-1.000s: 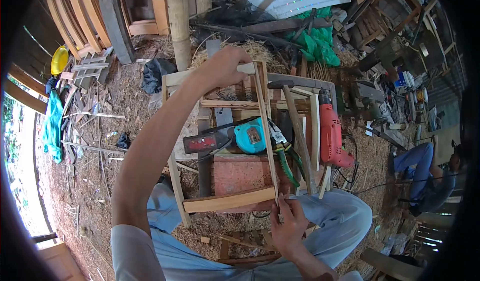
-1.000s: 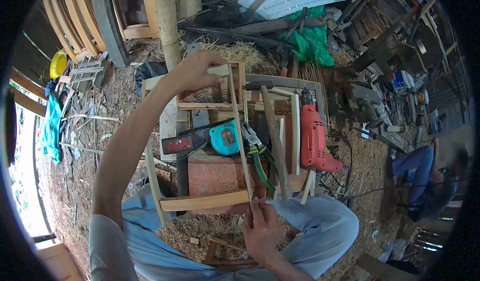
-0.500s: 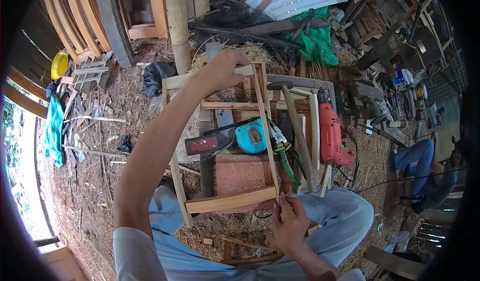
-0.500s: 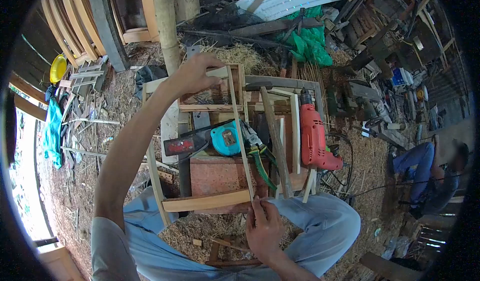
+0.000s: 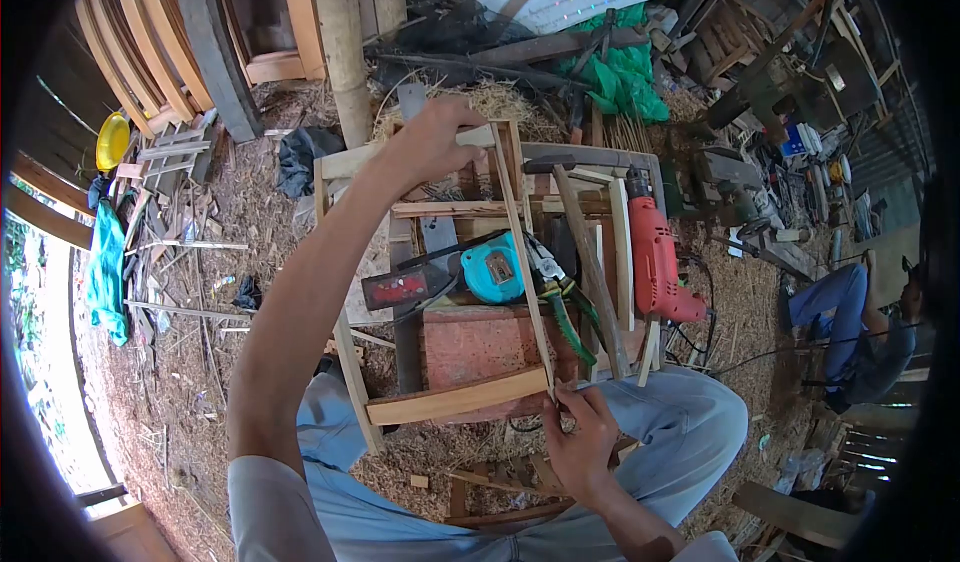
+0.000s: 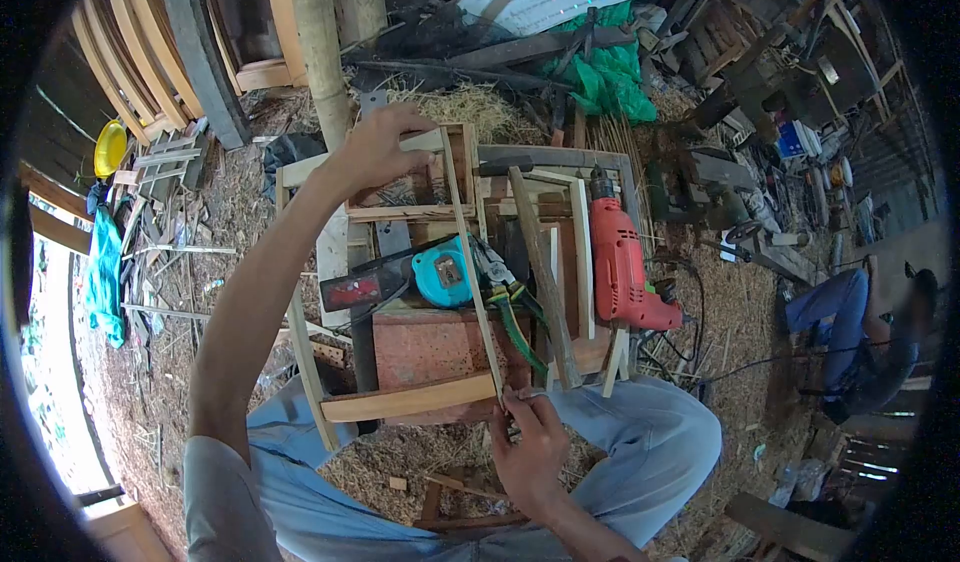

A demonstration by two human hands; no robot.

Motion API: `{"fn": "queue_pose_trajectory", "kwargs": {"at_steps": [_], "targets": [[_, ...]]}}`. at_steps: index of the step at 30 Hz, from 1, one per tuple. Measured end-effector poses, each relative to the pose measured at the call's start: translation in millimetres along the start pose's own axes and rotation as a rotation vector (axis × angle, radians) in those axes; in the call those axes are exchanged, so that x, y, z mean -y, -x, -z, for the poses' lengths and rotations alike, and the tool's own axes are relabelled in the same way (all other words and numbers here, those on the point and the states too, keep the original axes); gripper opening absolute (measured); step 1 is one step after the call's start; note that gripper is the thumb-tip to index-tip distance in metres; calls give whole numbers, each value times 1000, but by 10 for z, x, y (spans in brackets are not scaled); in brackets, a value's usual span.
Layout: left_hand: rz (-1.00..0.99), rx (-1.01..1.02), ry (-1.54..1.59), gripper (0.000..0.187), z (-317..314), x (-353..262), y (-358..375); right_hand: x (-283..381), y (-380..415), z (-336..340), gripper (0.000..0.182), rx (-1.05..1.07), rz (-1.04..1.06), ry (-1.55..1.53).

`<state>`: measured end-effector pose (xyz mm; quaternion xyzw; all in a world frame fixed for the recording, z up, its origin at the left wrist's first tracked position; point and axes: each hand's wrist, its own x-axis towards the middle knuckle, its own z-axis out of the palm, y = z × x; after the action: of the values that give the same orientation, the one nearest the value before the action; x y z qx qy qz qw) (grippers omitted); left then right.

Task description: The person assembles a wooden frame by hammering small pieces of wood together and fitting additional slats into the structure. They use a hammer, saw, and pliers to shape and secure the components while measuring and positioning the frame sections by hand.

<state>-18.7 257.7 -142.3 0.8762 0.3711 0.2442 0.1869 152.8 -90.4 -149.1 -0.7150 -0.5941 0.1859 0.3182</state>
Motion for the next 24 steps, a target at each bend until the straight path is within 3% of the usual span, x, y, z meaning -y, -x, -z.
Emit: {"fn": "queue_pose_trajectory", "kwargs": {"at_steps": [10, 13, 15, 19, 21, 24], "targets": [[-26, -15, -153, 44, 63, -60, 140, 27, 2, -16, 23, -6, 6, 83], [-104, -208, -132, 47, 246, -120, 298, 56, -3, -4, 24, 15, -4, 95], [4, -338, -51, 44, 431, -186, 479, 56, 10, 4, 24, 24, -6, 101], [508, -610, 111, 38, 545, -186, 1248, 31, 16, -6, 25, 19, 65, 129], [630, -575, -56, 42, 368, -160, 1562, 35, 55, 4, 26, 26, 91, 132], [707, -611, 42, 51, 125, -415, 1886, 21, 50, -18, 24, 35, 103, 116]]}}
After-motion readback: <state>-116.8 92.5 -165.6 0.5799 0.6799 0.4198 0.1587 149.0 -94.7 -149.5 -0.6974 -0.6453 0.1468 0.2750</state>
